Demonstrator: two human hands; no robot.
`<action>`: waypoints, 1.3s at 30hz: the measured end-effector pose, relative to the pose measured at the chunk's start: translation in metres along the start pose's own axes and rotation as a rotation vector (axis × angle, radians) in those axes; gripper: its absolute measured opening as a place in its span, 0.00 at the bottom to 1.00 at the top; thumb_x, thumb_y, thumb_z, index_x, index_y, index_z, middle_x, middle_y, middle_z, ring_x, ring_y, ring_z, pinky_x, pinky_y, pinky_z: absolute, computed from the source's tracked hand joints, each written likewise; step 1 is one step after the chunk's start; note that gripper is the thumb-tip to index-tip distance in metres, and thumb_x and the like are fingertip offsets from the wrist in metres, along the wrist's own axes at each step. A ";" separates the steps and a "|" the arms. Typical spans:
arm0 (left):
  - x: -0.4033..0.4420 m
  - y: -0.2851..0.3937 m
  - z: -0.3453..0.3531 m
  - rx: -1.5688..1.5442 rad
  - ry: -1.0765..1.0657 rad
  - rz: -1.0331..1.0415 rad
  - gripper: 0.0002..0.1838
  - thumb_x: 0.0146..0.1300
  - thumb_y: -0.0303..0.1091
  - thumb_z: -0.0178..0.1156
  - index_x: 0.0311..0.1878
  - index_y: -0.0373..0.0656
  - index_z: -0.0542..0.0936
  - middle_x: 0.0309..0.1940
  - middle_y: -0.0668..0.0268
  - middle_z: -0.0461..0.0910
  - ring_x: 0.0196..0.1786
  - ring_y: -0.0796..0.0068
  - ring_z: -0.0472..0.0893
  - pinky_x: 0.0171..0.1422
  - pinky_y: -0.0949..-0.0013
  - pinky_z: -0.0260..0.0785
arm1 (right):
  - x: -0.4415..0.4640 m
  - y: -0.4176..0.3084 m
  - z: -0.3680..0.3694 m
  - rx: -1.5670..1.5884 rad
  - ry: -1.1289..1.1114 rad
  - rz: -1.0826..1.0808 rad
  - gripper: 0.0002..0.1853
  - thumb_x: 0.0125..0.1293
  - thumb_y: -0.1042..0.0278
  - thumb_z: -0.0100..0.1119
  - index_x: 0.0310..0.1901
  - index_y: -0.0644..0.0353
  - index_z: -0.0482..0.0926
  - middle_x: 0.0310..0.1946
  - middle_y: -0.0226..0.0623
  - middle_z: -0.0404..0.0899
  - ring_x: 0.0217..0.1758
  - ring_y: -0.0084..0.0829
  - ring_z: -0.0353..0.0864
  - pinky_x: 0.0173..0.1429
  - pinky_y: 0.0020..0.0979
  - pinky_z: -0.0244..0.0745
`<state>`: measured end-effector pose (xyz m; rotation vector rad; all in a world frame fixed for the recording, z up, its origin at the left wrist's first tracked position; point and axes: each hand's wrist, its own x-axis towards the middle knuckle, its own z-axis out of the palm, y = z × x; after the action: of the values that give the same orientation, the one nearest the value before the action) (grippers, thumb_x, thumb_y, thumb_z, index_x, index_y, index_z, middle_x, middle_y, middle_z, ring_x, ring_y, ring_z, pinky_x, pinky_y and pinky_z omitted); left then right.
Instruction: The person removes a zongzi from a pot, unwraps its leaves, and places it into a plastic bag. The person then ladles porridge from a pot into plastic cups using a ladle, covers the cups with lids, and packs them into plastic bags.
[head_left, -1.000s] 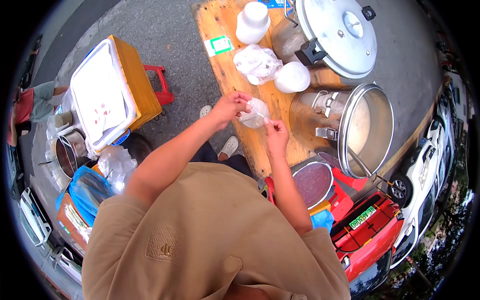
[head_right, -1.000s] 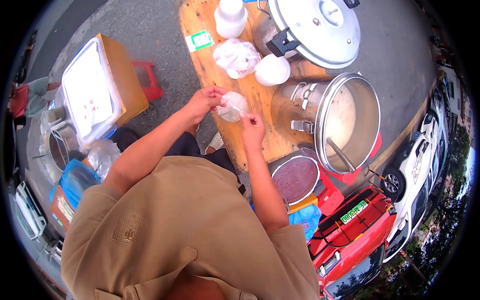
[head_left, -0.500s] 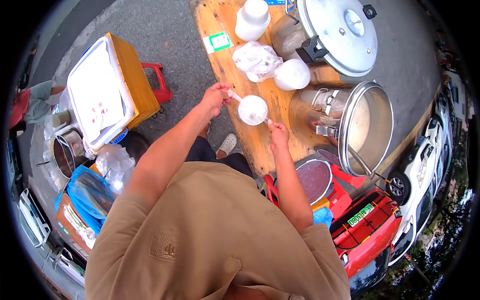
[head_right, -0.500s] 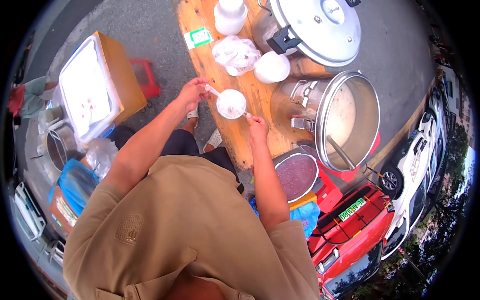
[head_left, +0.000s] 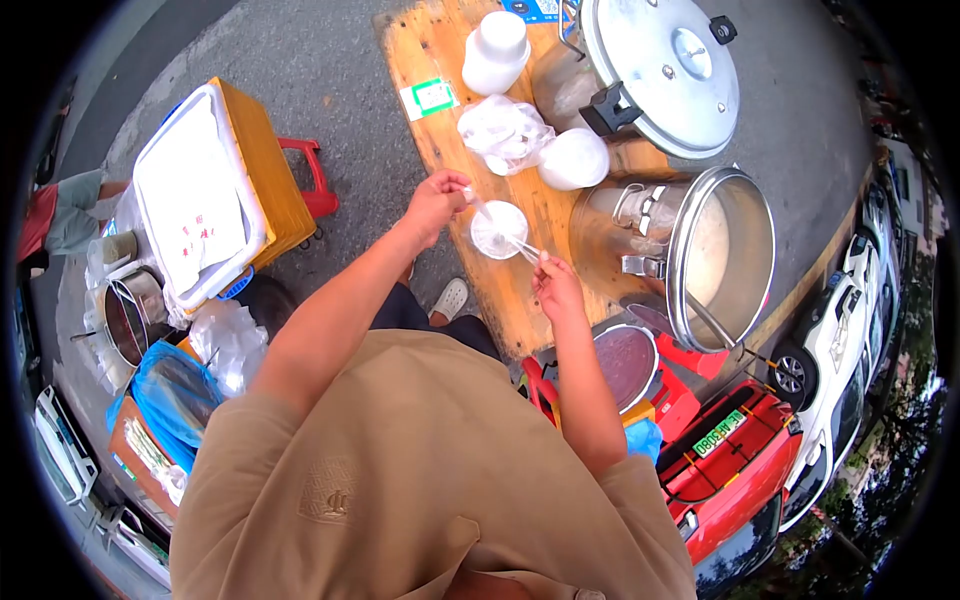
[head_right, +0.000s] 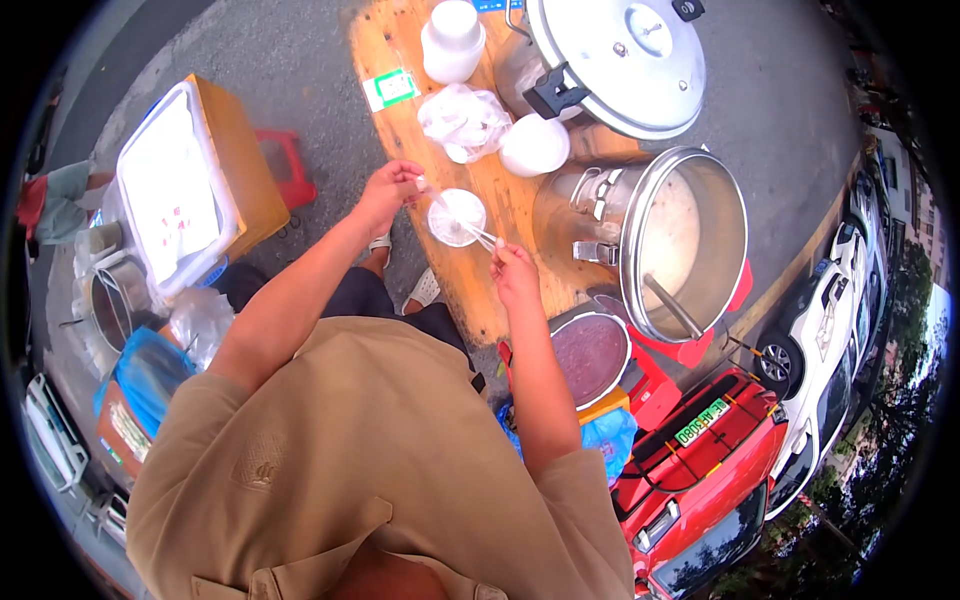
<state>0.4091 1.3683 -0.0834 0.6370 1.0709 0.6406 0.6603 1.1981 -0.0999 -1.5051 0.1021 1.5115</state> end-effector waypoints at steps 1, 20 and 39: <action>-0.007 0.004 0.006 0.046 -0.061 0.054 0.13 0.64 0.22 0.63 0.51 0.40 0.79 0.38 0.69 0.82 0.41 0.79 0.80 0.47 0.73 0.73 | -0.011 -0.008 0.008 0.065 -0.047 0.009 0.08 0.71 0.65 0.68 0.44 0.55 0.78 0.36 0.27 0.82 0.37 0.22 0.80 0.39 0.24 0.75; -0.008 -0.001 0.062 0.170 -0.297 0.128 0.11 0.74 0.34 0.62 0.55 0.42 0.80 0.42 0.71 0.81 0.46 0.81 0.78 0.51 0.72 0.72 | -0.044 -0.043 0.127 -0.947 0.014 -0.828 0.11 0.74 0.69 0.57 0.51 0.62 0.68 0.37 0.51 0.79 0.42 0.50 0.83 0.48 0.46 0.76; -0.004 -0.015 0.018 0.491 -0.485 0.233 0.17 0.74 0.34 0.58 0.62 0.41 0.78 0.51 0.60 0.83 0.53 0.70 0.82 0.61 0.63 0.74 | -0.016 -0.067 0.074 -1.169 -0.375 -0.650 0.09 0.73 0.66 0.62 0.41 0.63 0.86 0.44 0.35 0.82 0.50 0.30 0.80 0.58 0.31 0.75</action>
<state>0.4271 1.3527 -0.0855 1.2865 0.6975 0.3851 0.6466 1.2725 -0.0337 -1.7587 -1.5671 1.2692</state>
